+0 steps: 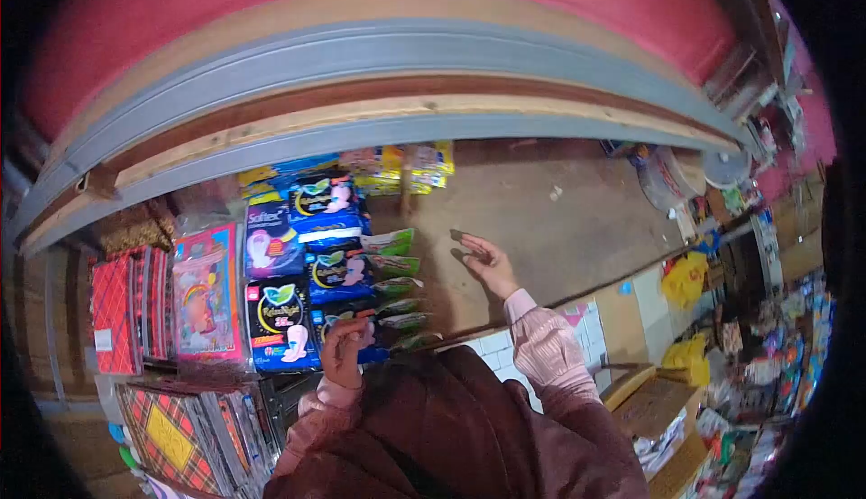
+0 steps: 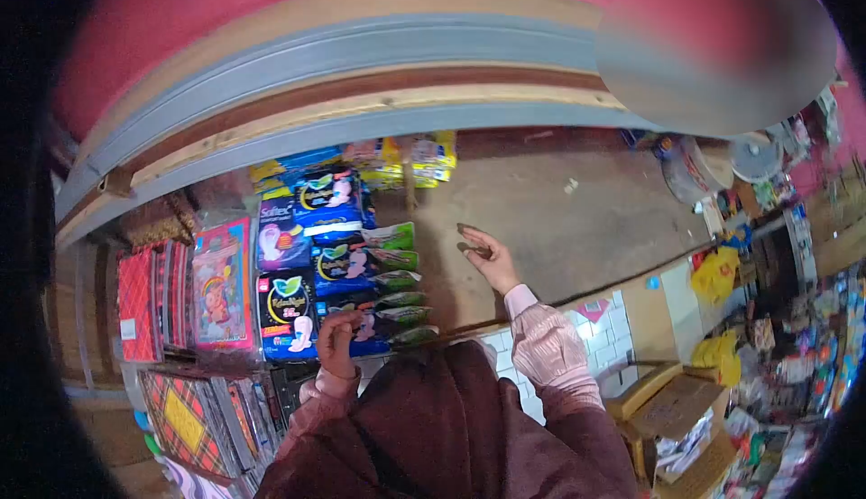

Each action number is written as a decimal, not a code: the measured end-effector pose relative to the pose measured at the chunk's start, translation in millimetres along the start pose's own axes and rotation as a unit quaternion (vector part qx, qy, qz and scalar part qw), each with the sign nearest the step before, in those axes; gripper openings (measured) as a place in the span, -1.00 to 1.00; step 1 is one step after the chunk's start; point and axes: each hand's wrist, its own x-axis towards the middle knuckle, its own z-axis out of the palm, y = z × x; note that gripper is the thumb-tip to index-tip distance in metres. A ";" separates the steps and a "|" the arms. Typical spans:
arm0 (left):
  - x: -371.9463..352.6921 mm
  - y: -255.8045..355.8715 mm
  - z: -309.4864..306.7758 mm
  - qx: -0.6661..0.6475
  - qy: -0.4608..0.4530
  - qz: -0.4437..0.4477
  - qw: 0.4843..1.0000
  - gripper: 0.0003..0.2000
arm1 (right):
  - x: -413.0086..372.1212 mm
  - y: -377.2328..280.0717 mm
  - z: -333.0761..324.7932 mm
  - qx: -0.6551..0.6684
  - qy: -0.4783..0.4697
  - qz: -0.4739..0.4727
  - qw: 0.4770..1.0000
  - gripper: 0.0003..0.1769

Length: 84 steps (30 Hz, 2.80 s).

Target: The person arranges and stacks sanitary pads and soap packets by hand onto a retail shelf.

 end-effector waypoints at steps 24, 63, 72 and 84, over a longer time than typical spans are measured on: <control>-285.5 -12.9 346.9 -0.148 -0.636 -0.128 0.747 -0.87 | -588.0 23.9 -135.2 0.106 0.574 0.030 0.811 -0.78; -467.7 -66.8 771.8 -0.121 -0.822 -0.174 0.529 -0.87 | -775.6 74.2 -424.2 0.210 0.776 -0.052 0.592 -0.78; -534.0 -71.6 787.8 -0.041 -0.818 -0.203 0.537 -0.88 | -899.6 127.1 -550.1 -0.065 0.836 0.106 0.534 -0.70; -573.7 -73.9 818.8 0.033 -0.787 -0.204 0.582 -0.82 | -949.5 192.6 -647.4 -0.356 0.648 0.397 0.544 -0.63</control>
